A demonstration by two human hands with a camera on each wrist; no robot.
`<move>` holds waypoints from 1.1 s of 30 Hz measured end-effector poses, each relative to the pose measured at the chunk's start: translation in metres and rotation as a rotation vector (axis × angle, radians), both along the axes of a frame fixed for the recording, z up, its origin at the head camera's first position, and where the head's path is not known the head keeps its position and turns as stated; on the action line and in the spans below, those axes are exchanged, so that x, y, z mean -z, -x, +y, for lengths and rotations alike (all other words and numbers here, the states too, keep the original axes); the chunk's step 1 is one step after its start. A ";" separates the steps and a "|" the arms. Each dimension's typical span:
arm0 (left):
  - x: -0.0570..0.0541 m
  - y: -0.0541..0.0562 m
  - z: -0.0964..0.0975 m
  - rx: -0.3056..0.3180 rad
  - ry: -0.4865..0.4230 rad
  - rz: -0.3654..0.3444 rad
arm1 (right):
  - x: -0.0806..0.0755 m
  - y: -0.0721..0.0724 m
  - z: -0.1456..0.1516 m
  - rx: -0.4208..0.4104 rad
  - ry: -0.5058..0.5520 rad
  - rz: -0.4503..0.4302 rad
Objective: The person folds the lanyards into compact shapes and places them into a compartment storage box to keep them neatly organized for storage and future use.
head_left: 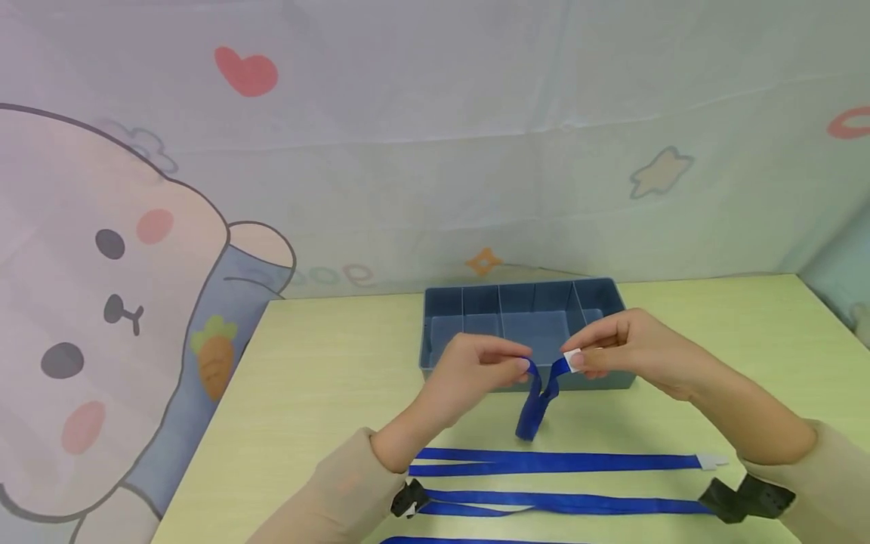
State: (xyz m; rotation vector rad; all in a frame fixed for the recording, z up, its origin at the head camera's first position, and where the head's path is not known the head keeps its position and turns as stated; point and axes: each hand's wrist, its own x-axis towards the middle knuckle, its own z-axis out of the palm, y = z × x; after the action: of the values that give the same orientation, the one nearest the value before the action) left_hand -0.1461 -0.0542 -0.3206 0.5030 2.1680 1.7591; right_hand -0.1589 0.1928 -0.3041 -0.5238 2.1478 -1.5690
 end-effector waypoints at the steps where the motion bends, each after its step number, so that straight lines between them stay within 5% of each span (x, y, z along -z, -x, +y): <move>1: 0.000 0.000 0.001 -0.004 0.001 0.000 | 0.000 0.000 -0.001 -0.001 0.002 0.000; 18: 0.008 -0.005 0.022 -0.046 0.022 0.040 | 0.007 0.000 -0.018 0.114 -0.007 -0.083; 26: 0.008 -0.004 0.025 -0.062 0.017 0.029 | 0.009 0.002 -0.022 0.124 0.073 -0.124; 33: 0.013 -0.001 0.029 -0.091 0.040 0.087 | 0.011 0.002 -0.028 0.140 0.097 -0.116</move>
State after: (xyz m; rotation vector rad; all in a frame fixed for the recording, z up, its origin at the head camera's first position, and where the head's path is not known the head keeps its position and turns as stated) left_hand -0.1447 -0.0248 -0.3341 0.4865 2.3153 1.7669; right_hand -0.1609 0.1652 -0.3149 -0.3091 2.0681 -1.7408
